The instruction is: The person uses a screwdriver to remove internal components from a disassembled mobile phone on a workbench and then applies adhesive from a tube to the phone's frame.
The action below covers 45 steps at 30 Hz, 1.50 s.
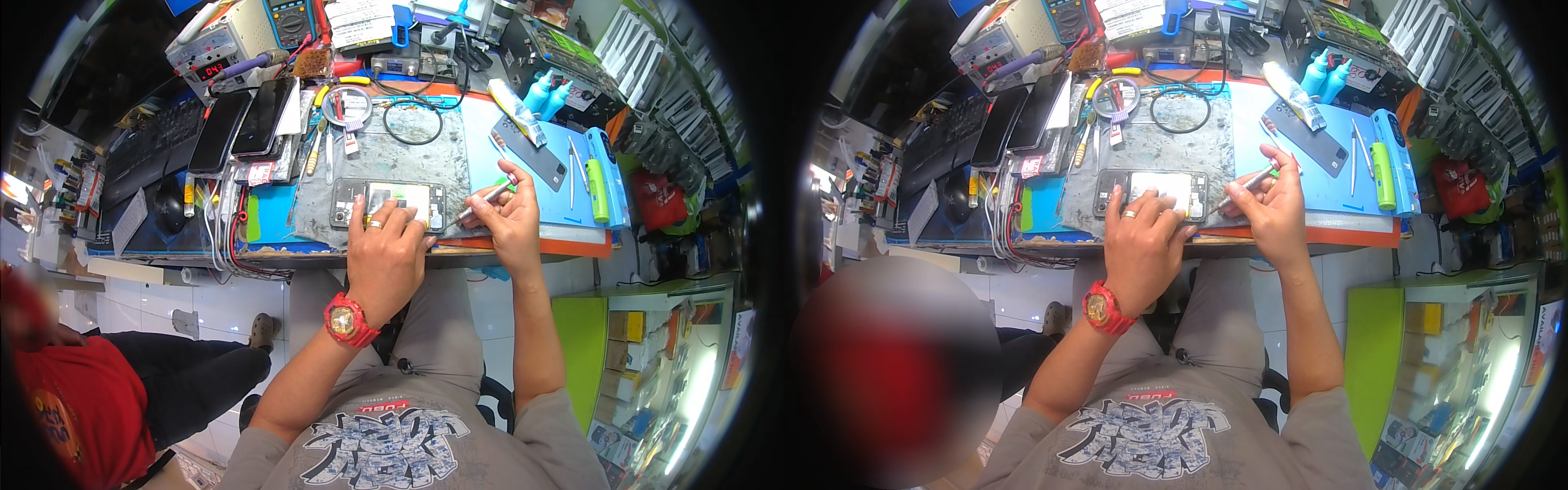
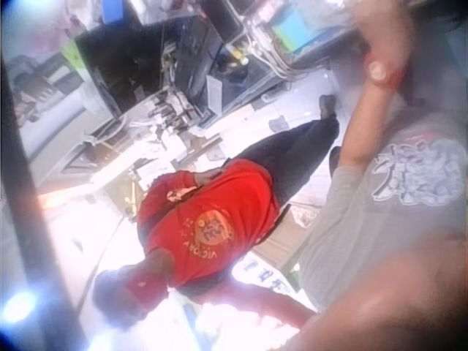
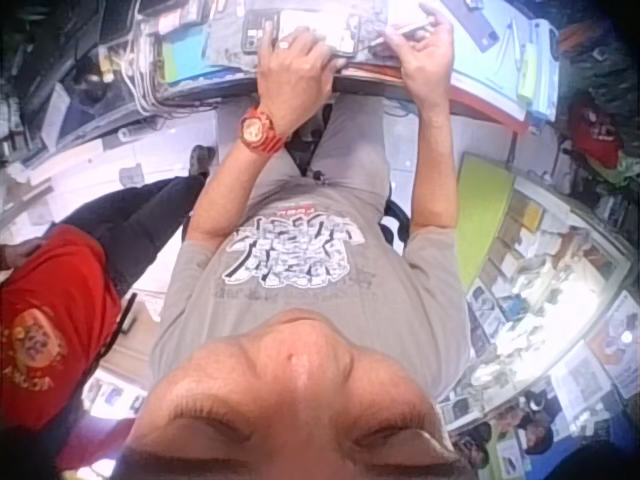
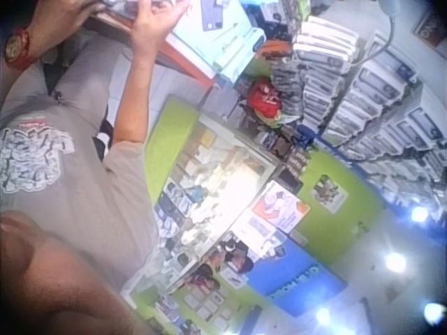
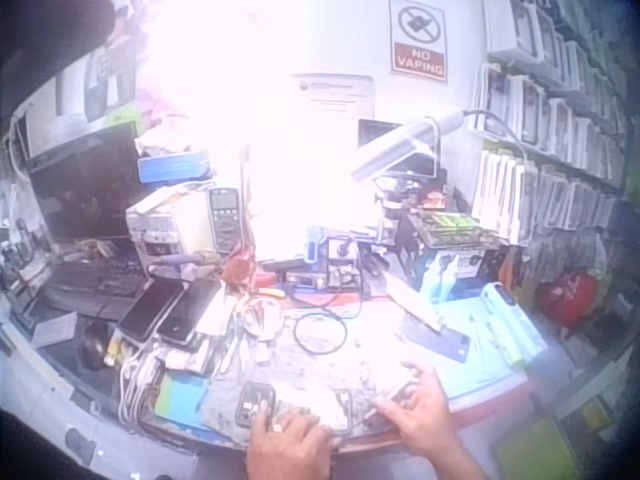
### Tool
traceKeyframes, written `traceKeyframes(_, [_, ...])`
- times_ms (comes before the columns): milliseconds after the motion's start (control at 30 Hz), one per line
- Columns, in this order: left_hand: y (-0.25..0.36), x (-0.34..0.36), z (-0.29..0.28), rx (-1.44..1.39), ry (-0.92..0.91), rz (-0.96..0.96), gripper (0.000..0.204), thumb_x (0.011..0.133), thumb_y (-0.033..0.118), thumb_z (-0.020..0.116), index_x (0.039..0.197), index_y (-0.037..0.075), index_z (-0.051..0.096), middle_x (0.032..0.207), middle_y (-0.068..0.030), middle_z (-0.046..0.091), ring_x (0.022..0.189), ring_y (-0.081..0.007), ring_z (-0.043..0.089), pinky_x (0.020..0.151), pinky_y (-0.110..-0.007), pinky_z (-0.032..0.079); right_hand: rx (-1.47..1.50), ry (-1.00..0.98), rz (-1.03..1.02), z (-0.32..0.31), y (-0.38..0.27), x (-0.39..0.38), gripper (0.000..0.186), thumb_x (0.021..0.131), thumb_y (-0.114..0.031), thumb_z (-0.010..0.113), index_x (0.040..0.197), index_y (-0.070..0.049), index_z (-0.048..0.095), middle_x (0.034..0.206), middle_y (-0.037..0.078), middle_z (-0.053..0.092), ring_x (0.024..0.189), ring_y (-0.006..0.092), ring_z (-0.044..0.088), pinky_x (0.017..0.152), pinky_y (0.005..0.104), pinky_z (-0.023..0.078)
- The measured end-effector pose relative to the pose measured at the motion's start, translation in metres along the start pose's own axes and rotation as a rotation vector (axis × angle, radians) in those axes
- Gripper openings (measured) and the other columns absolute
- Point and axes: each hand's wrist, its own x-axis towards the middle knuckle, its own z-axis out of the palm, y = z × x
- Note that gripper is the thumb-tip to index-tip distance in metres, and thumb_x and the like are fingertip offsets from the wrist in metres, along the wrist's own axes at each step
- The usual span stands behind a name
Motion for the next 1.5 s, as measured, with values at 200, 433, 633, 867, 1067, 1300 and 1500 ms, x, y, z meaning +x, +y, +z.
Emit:
traceKeyframes(200, [0.0, 0.002, -0.004, -0.026, -0.001, 0.002, 0.022, 0.088, 0.022, 0.085, 0.106, 0.01, 0.078, 0.115, -0.008, 0.076, 0.124, -0.0335, 0.068, 0.123, -0.063, 0.031, 0.046, 0.036, -0.01, 0.005, -0.006, -0.001, 0.067, 0.1, 0.001, 0.071, 0.153, 0.003, 0.03, 0.105, 0.016, 0.069, 0.087, 0.019, 0.075, 0.074, 0.0308, 0.065])
traceKeyframes(433, [0.004, 0.003, -0.002, -0.041, 0.03, -0.041, 0.017, 0.09, 0.021, 0.084, 0.103, 0.013, 0.077, 0.114, -0.0077, 0.076, 0.122, -0.0352, 0.069, 0.123, -0.066, 0.028, 0.079, 0.022, -0.007, 0.02, -0.008, -0.005, 0.068, 0.1, 0.0, 0.072, 0.154, 0.003, 0.03, 0.104, 0.015, 0.07, 0.087, 0.0181, 0.075, 0.074, 0.0305, 0.065])
traceKeyframes(633, [0.003, 0.002, 0.002, -0.07, 0.078, -0.065, 0.011, 0.091, 0.022, 0.084, 0.092, 0.012, 0.078, 0.11, -0.0074, 0.077, 0.12, -0.0357, 0.071, 0.123, -0.067, 0.026, 0.091, 0.044, -0.025, 0.022, -0.007, -0.006, 0.07, 0.099, 0.001, 0.073, 0.154, 0.003, 0.03, 0.104, 0.015, 0.07, 0.087, 0.0177, 0.074, 0.075, 0.0302, 0.065])
traceKeyframes(867, [0.003, 0.002, 0.001, -0.085, 0.075, -0.084, 0.011, 0.09, 0.022, 0.085, 0.09, 0.013, 0.078, 0.11, -0.007, 0.078, 0.12, -0.0358, 0.071, 0.124, -0.067, 0.026, 0.072, 0.053, -0.061, 0.022, -0.008, -0.01, 0.069, 0.1, 0.002, 0.072, 0.154, 0.001, 0.03, 0.106, 0.015, 0.069, 0.09, 0.0168, 0.073, 0.078, 0.0305, 0.065])
traceKeyframes(1067, [0.003, 0.002, 0.0, -0.078, 0.065, -0.084, 0.011, 0.09, 0.022, 0.084, 0.09, 0.013, 0.078, 0.11, -0.0072, 0.077, 0.121, -0.0354, 0.071, 0.124, -0.067, 0.026, 0.052, 0.04, -0.094, 0.022, -0.005, -0.011, 0.068, 0.102, 0.001, 0.07, 0.156, 0.002, 0.029, 0.108, 0.018, 0.071, 0.091, 0.0205, 0.075, 0.078, 0.0332, 0.068])
traceKeyframes(1300, [0.004, 0.003, -0.001, -0.076, 0.055, -0.083, 0.011, 0.09, 0.021, 0.084, 0.089, 0.011, 0.078, 0.11, -0.0074, 0.077, 0.121, -0.035, 0.07, 0.123, -0.067, 0.026, 0.008, -0.004, -0.182, 0.023, -0.007, -0.017, 0.066, 0.102, 0.003, 0.067, 0.156, -0.001, 0.029, 0.111, 0.018, 0.071, 0.098, 0.0212, 0.075, 0.086, 0.035, 0.066])
traceKeyframes(1500, [0.004, 0.003, -0.001, -0.067, 0.053, -0.081, 0.011, 0.091, 0.022, 0.084, 0.089, 0.012, 0.079, 0.111, -0.008, 0.078, 0.121, -0.0352, 0.07, 0.123, -0.067, 0.026, -0.138, -0.035, -0.294, 0.024, -0.002, -0.024, 0.067, 0.1, 0.005, 0.07, 0.156, -0.003, 0.032, 0.109, 0.015, 0.073, 0.092, 0.0162, 0.074, 0.085, 0.0308, 0.062])
